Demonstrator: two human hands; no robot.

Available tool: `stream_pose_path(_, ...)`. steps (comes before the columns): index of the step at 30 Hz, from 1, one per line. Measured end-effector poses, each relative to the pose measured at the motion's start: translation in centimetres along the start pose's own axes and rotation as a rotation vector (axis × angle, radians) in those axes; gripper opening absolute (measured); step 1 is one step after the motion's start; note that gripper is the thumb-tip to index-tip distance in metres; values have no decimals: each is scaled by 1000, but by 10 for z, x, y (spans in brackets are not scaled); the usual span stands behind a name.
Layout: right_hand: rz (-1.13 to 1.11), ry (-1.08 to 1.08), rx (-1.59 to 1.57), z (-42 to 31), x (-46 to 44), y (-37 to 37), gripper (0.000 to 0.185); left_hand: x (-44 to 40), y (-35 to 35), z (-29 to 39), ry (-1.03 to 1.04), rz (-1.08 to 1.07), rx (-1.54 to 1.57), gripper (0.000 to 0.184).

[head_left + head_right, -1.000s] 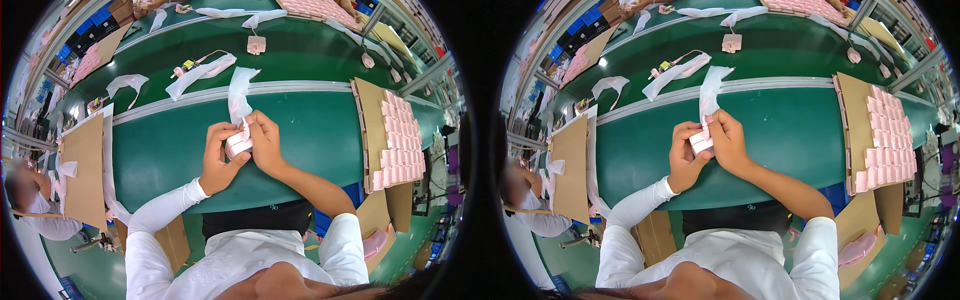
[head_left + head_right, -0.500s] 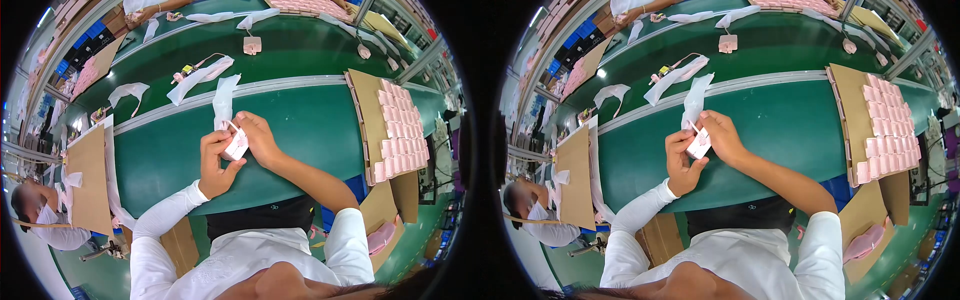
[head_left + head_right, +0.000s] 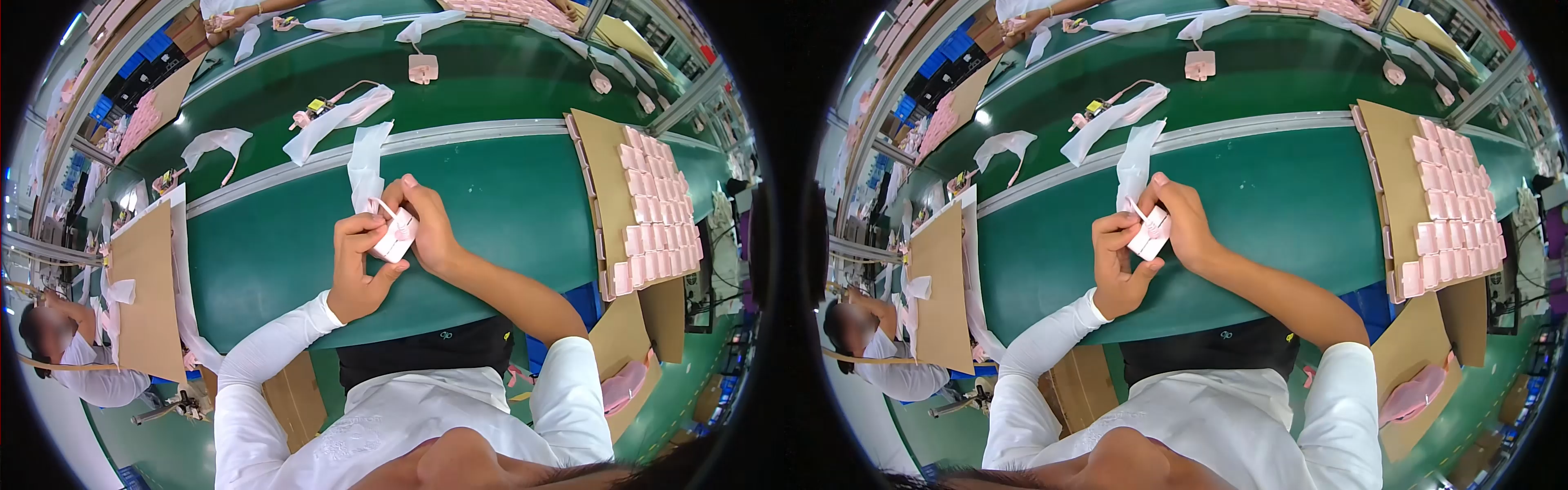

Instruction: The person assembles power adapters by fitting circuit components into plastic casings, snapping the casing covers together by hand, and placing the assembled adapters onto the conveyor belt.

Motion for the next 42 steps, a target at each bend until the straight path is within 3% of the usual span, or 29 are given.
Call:
stream_pose_path(14, 97, -25, 84, -10, 0, -7, 66, 3, 8, -1, -36, 1, -61, 56)
stream_pose_path(23, 127, -114, 57, -14, -2, -9, 64, 1, 8, 2, -34, -16, -154, 56)
stream_pose_path(29, 104, 2, 79, -14, 2, -11, 63, 2, 18, 5, -55, 44, -69, 55)
stream_pose_path(37, 151, -113, 119, -18, -4, -18, 55, -7, 8, -10, -170, 69, -47, 53)
stream_pose_path(42, 177, -248, 253, -34, 11, -1, 48, -12, 6, 0, -117, 31, -67, 45)
Point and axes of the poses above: each hand's wrist, its own x-axis away from the middle knuckle, its own y-axis out of the palm, z = x × y, the point moved 8 cm from there along -x, towards the middle knuckle
